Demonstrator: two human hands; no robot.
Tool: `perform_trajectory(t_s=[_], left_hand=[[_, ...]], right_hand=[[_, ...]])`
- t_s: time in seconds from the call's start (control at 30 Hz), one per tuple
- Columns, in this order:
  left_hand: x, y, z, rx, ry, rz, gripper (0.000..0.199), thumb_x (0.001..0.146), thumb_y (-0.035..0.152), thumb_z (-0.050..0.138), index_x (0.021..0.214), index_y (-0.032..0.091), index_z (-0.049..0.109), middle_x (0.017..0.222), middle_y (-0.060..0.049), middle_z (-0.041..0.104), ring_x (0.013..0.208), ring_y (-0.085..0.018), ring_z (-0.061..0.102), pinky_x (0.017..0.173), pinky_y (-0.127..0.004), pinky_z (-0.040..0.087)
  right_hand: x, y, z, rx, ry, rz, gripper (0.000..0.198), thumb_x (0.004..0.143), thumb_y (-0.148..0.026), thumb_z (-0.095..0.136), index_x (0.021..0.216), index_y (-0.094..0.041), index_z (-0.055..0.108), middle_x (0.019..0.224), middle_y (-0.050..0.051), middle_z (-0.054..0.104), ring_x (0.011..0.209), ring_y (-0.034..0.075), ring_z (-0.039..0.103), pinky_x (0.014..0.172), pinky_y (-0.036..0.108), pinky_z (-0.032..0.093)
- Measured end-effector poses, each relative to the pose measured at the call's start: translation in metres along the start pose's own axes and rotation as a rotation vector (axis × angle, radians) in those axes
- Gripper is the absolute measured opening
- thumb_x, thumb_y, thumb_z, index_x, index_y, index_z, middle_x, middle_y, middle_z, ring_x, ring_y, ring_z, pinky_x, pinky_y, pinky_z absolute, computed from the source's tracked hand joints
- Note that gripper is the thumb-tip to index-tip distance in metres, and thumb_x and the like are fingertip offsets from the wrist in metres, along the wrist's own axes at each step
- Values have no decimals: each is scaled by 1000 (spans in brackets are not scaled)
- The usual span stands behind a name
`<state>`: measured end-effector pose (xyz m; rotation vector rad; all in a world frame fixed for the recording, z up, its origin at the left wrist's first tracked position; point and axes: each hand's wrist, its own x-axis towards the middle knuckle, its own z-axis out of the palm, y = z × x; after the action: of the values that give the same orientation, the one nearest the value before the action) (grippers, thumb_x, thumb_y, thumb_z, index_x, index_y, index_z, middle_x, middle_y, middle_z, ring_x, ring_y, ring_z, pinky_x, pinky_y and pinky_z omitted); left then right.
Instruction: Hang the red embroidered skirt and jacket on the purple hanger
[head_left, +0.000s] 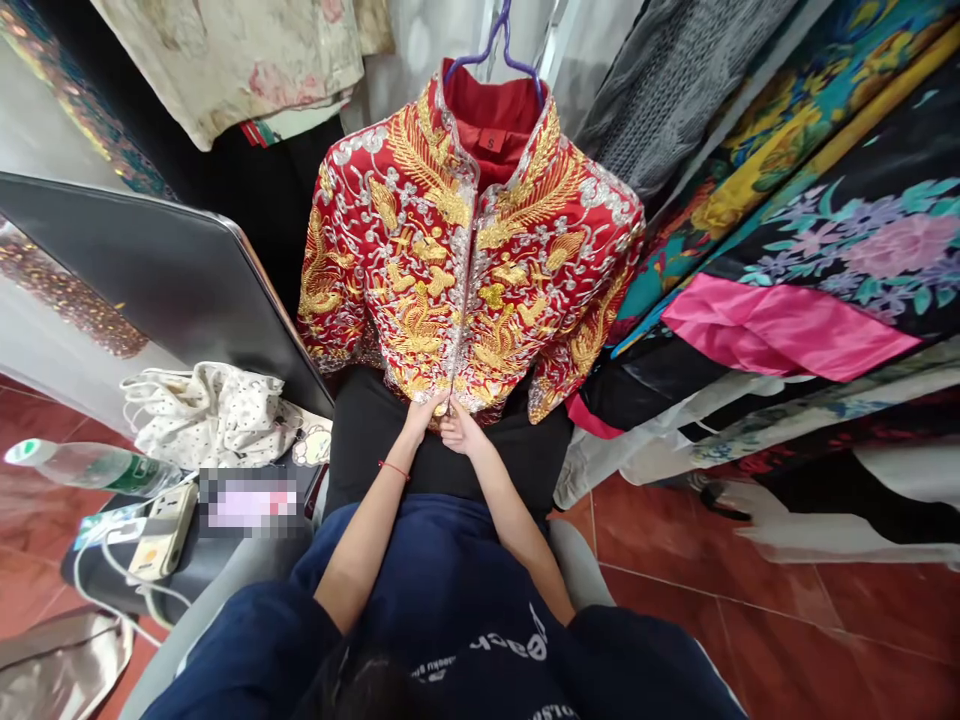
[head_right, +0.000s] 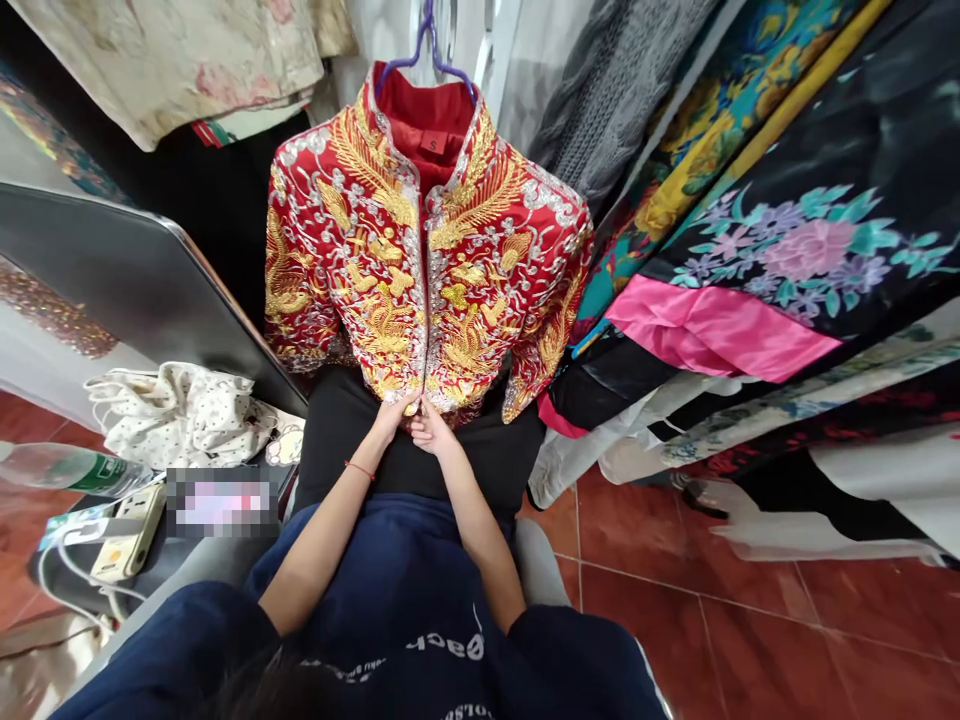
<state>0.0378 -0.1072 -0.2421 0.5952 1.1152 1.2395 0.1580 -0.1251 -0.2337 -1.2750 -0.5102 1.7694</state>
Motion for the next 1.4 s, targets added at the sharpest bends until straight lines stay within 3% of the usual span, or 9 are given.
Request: perform_trajectory(t_s=[0.13, 0.3, 0.47, 0.63, 0.87, 1.0, 1.13, 1.27, 1.4], left_hand=[[3, 5, -8, 18, -23, 28, 67, 59, 26, 91, 121, 15, 67, 132, -14, 68, 125, -27, 62, 114, -41, 42], [0, 7, -6, 40, -124, 3, 70, 60, 34, 91, 122, 12, 68, 128, -16, 69, 119, -29, 66, 110, -43, 47], [-7, 9, -6, 96, -166, -2, 64, 58, 36, 92, 113, 9, 72, 118, -18, 73, 114, -32, 67, 109, -48, 46], [-13, 13, -4, 126, -167, 5, 61, 58, 36, 91, 111, 10, 73, 118, -17, 74, 116, -32, 67, 110, -49, 45], [-12, 12, -8, 158, -95, 17, 58, 54, 32, 93, 105, 10, 74, 112, -15, 76, 115, -33, 67, 110, -50, 44], [-8, 15, -11, 167, -52, 45, 62, 52, 33, 94, 106, 10, 74, 116, -16, 75, 120, -34, 65, 112, -49, 43], [-6, 16, -9, 163, -16, 86, 67, 55, 33, 93, 114, 13, 71, 122, -14, 73, 125, -31, 62, 114, -46, 42], [-5, 10, -5, 182, 34, 64, 59, 56, 32, 92, 108, 12, 72, 116, -15, 75, 119, -32, 65, 110, -47, 45], [-1, 15, -10, 248, 58, 24, 50, 53, 38, 93, 93, 14, 72, 101, -13, 77, 114, -33, 67, 106, -48, 47]], right_hand=[[-5, -17, -11, -164, -96, 96, 45, 96, -51, 49, 68, -17, 56, 37, -8, 41, 27, 5, 23, 30, 19, 20], [-8, -14, -4, -250, 47, -96, 37, 85, -51, 64, 73, -16, 61, 54, 1, 64, 40, 6, 47, 38, 16, 26], [-13, -10, 2, -321, 158, -290, 29, 74, -45, 71, 66, -19, 62, 60, -1, 65, 47, 8, 52, 49, 20, 40], [-16, -13, -2, -394, 202, -316, 20, 74, -36, 74, 66, -21, 64, 62, -3, 64, 58, 12, 58, 56, 22, 46], [-12, -20, 10, -392, 124, -117, 37, 96, -39, 62, 125, -17, 60, 124, 9, 63, 105, 21, 65, 88, 42, 58], [-10, -34, 26, -346, 131, -115, 39, 95, -38, 63, 128, -18, 59, 130, 10, 61, 110, 22, 64, 91, 43, 57], [-13, -64, 45, -268, 170, -226, 33, 95, -38, 63, 119, -16, 63, 119, 8, 66, 99, 19, 66, 83, 38, 58], [-27, -126, 69, -172, 186, -458, 20, 89, -25, 60, 72, -15, 63, 69, -1, 63, 54, 7, 55, 55, 21, 46], [-45, -197, 98, -111, 140, -699, 10, 83, -24, 59, 76, -18, 63, 68, -4, 64, 50, 4, 51, 48, 17, 38]])
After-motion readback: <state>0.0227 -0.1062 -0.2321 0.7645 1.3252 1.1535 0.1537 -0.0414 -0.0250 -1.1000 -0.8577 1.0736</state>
